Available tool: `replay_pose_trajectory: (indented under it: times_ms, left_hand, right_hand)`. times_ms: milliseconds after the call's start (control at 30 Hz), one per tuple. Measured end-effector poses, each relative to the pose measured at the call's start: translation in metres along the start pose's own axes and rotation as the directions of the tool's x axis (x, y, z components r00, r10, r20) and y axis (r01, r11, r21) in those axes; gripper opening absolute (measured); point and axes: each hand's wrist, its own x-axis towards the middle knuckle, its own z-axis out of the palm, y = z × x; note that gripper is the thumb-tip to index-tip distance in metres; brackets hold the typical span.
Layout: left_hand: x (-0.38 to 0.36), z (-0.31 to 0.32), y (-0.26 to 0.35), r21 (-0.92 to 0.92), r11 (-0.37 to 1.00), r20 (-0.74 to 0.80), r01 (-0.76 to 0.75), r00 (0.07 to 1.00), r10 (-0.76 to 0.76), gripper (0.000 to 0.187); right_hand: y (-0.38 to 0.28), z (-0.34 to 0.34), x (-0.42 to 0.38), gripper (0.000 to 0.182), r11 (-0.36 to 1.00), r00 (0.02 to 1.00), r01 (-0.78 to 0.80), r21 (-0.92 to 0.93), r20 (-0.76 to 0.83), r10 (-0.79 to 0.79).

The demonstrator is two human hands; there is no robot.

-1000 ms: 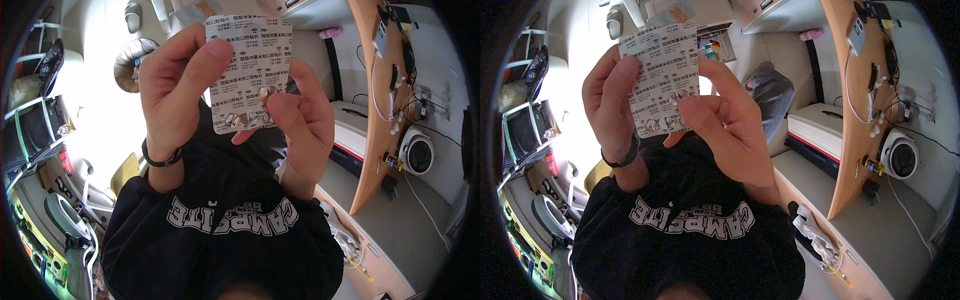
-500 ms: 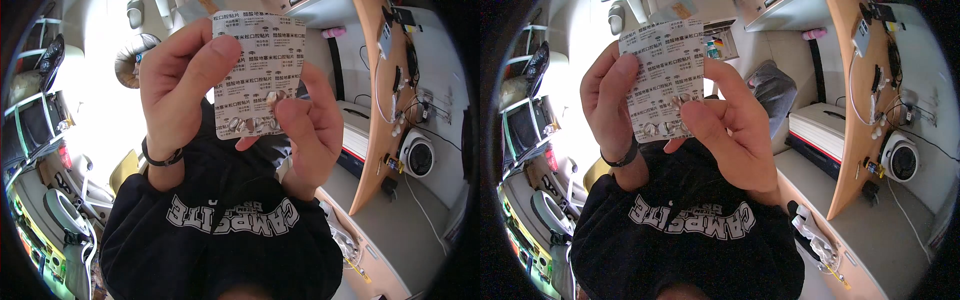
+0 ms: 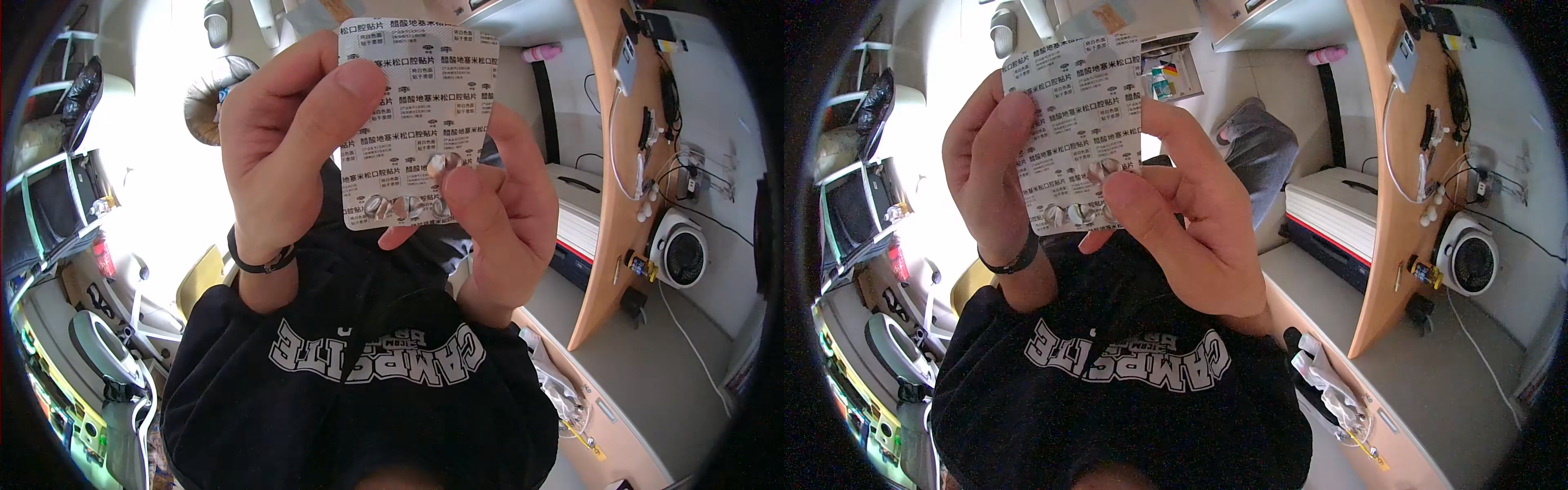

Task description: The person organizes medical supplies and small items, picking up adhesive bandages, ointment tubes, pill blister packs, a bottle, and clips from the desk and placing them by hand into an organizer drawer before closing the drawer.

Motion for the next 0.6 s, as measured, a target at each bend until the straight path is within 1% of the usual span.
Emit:
replay_pose_trajectory:
  times_ms: [33, 133, 233, 333, 433, 600]
  left_hand:
    - [0.0, 0.0, 0.0, -0.001, 1.0, 0.003, -0.005, 1.0, 0.005, 0.024]
    - [0.002, -0.008, -0.003, -0.001, 1.0, 0.097, -0.031, 0.995, 0.031, 0.023]
    - [0.001, -0.004, -0.002, -0.049, 0.999, 0.076, -0.013, 0.997, 0.016, 0.022]
    - [-0.002, 0.005, 0.002, -0.045, 0.999, -0.028, 0.016, 0.999, -0.017, 0.021]
    - [-0.001, -0.002, -0.001, -0.115, 0.993, 0.028, 0.025, 0.999, -0.022, 0.018]
    - [-0.001, -0.001, -0.001, -0.098, 0.995, 0.008, 0.03, 1.0, -0.029, 0.017]
  right_hand:
    - [0.0, 0.0, 0.0, 0.046, 1.0, 1.0, 0.0, 0.0, 0.003, 0.0]
    - [-0.001, -0.001, 0.0, 0.046, 1.0, 1.0, -0.007, -0.001, 0.011, 0.007]
    - [-0.001, -0.002, 0.0, 0.046, 1.0, 1.0, -0.011, 0.008, 0.011, 0.011]
    - [0.0, -0.003, 0.0, 0.045, 1.0, 1.0, -0.01, 0.01, 0.018, 0.01]
    - [0.001, -0.002, 0.0, 0.045, 1.0, 1.0, -0.02, 0.009, 0.005, 0.02]
    - [-0.001, -0.003, 0.001, 0.044, 0.998, 0.998, -0.058, 0.026, 0.009, 0.058]
